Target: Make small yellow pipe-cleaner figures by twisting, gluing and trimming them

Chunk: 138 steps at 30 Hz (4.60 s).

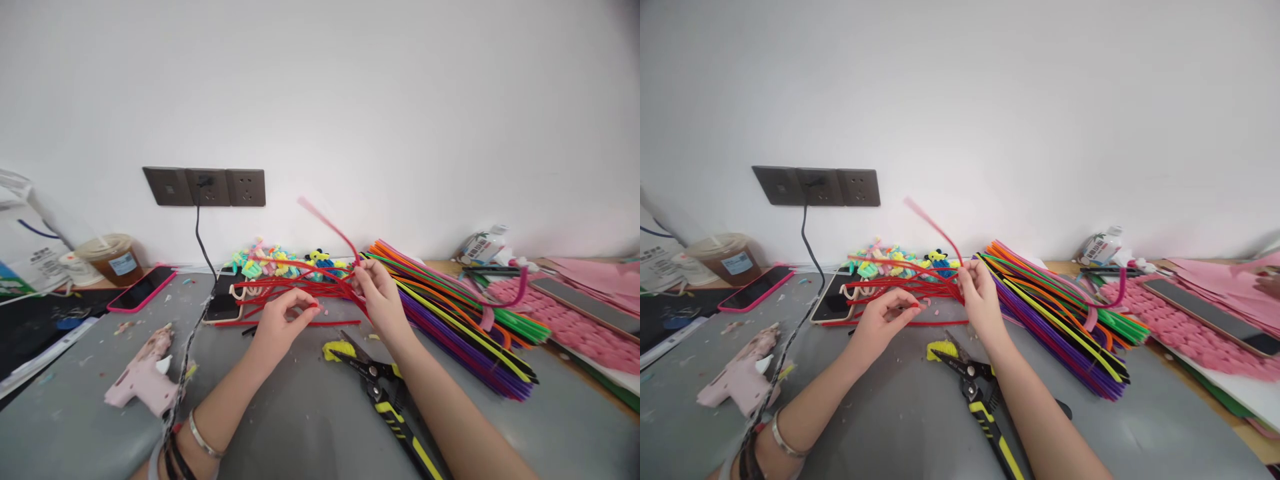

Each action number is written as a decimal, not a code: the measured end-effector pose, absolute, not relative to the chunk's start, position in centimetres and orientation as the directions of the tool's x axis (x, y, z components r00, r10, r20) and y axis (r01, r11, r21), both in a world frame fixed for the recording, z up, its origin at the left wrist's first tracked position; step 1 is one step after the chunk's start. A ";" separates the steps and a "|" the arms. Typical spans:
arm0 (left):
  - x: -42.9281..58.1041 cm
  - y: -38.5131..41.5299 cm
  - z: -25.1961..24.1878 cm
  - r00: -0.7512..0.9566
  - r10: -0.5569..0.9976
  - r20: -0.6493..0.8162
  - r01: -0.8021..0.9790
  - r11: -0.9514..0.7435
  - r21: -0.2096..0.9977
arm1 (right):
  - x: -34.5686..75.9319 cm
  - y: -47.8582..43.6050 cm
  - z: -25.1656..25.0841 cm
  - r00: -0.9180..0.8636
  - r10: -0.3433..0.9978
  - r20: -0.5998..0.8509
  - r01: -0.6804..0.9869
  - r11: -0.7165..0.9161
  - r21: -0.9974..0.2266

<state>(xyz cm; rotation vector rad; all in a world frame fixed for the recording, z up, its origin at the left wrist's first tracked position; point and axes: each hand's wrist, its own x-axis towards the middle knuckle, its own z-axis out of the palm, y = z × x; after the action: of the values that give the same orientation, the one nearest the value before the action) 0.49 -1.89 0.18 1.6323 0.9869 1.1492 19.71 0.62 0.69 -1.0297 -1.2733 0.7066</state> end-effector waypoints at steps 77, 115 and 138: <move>0.3 -1.9 0.3 0.058 0.960 0.275 -0.152 -0.264 0.953 | 18.5 -1.2 1.7 -0.402 0.900 0.168 -0.323 0.033 -0.946; 0.5 -1.6 0.0 -0.041 0.971 0.237 -0.234 -0.240 0.942 | 19.0 -0.7 1.8 -0.269 0.946 0.181 -0.275 0.105 -0.956; 0.6 -1.8 0.0 0.356 0.929 -0.100 0.099 0.069 0.993 | 20.5 -0.9 1.9 -0.056 0.964 0.260 0.426 0.259 -0.867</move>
<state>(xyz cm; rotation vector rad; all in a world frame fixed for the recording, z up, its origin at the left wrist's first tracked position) 0.59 -1.81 -0.02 1.3585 1.0311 0.8313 20.49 -0.89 1.93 -1.3081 -1.6379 0.7568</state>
